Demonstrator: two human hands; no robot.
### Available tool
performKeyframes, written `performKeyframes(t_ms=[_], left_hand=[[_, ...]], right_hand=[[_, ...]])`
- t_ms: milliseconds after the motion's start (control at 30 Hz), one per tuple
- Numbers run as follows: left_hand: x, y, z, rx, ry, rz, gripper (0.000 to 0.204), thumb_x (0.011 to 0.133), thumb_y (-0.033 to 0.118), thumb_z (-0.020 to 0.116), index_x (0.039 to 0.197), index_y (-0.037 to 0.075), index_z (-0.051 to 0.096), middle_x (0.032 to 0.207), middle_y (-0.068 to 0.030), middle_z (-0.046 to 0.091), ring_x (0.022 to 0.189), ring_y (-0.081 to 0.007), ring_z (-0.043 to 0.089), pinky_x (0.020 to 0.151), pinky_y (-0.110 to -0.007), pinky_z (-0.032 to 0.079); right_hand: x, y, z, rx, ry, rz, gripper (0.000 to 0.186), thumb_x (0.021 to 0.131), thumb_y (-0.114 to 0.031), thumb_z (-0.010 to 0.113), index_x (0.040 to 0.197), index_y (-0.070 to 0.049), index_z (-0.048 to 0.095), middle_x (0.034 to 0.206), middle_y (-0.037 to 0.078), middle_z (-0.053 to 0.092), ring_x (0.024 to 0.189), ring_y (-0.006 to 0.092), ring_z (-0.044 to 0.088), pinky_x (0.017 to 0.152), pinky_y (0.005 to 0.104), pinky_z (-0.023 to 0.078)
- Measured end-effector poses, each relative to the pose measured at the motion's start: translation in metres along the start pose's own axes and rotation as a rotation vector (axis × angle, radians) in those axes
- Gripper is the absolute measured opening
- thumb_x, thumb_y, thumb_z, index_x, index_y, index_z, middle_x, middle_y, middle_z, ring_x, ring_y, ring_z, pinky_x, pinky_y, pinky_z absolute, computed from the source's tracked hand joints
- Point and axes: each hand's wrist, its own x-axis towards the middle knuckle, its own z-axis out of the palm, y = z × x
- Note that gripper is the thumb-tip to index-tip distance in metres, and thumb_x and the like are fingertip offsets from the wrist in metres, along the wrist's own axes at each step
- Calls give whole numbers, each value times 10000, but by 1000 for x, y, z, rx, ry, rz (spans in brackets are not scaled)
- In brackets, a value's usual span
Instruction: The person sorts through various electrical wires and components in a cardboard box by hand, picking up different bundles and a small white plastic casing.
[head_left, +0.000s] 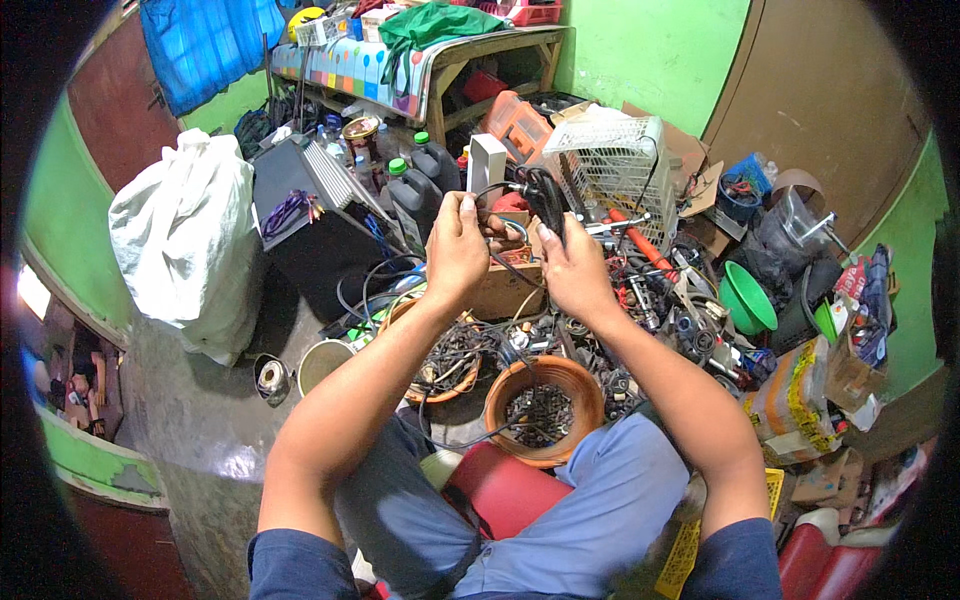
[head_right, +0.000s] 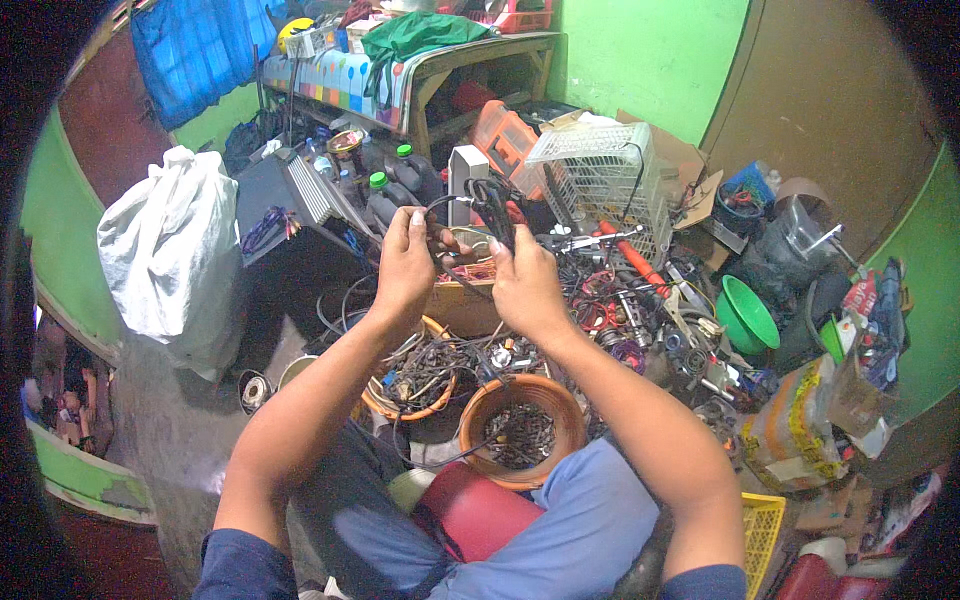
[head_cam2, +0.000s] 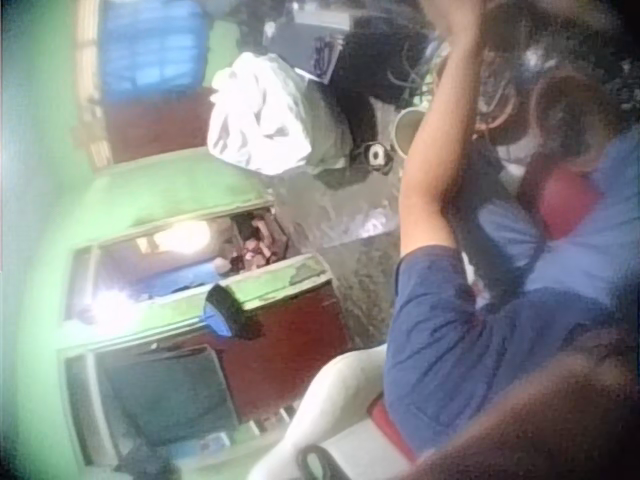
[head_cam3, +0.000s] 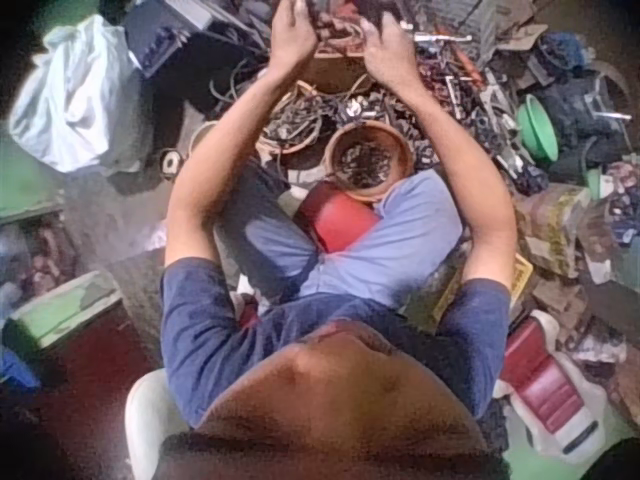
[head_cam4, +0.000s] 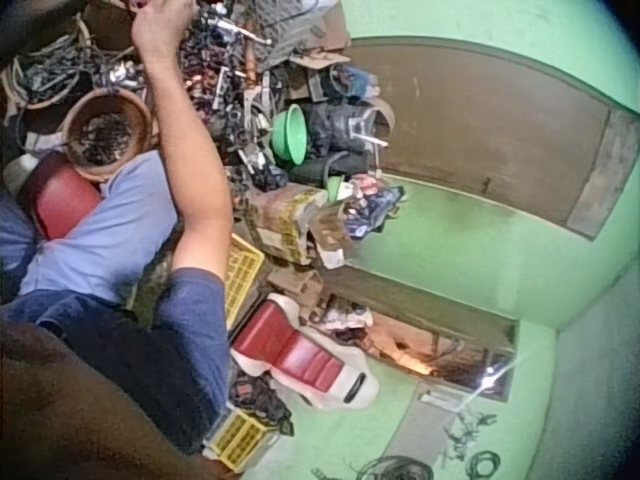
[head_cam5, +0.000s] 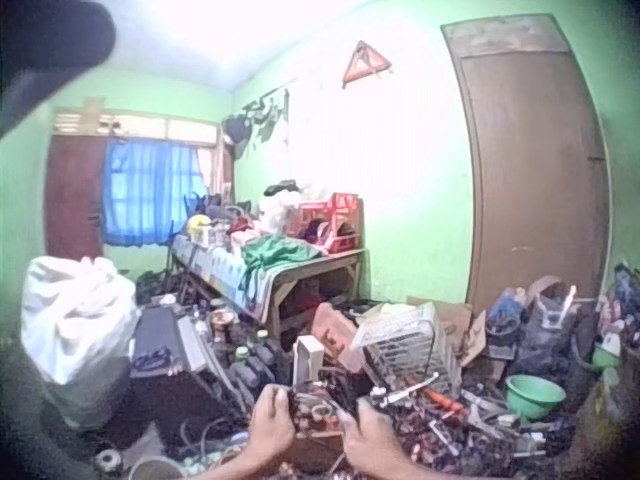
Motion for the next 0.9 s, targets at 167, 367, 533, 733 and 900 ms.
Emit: performKeyframes(t_ms=[167, 367, 533, 733, 900], left_hand=[[3, 0, -1, -79, 81, -6, 242, 1086, 251, 360, 1122, 41, 475, 944, -103, 632, 857, -185, 679, 703, -346, 588], [10, 7, -16, -329, -73, -116, 391, 1069, 377, 306, 1239, 59, 458, 1115, -164, 610, 1008, -283, 665, 858, -434, 572], [5, 10, -10, -423, -157, -192, 498, 1055, 461, 369, 1241, 3, 429, 1134, -224, 605, 1071, -346, 662, 923, -461, 566], [6, 9, -5, -405, -62, -184, 334, 1001, 291, 596, 1136, 13, 470, 1095, -196, 614, 990, -308, 690, 845, -415, 597], [5, 11, -4, -540, -21, -234, 243, 973, 228, 642, 1070, 54, 504, 967, -142, 644, 879, -281, 707, 758, -396, 608]], right_hand=[[-3, -8, 11, -76, -89, -119, 163, 964, -70, 534, 1068, 56, 543, 868, 282, 633, 852, 463, 633, 753, 495, 478], [-4, -9, 9, -22, -194, -245, 185, 912, 2, 534, 1081, 76, 528, 1014, 316, 612, 968, 486, 605, 839, 532, 464], [-12, -17, 16, -19, -181, -278, 240, 904, 32, 522, 1137, 85, 520, 1090, 306, 598, 1030, 480, 592, 898, 526, 468], [-15, -17, 23, -113, -184, -243, 214, 923, 9, 529, 1122, 75, 487, 1106, 312, 570, 1030, 491, 584, 889, 520, 477], [-13, -5, 25, 96, -360, -97, 256, 950, -60, 554, 1168, 54, 486, 1107, 299, 553, 1056, 500, 554, 926, 512, 466]])
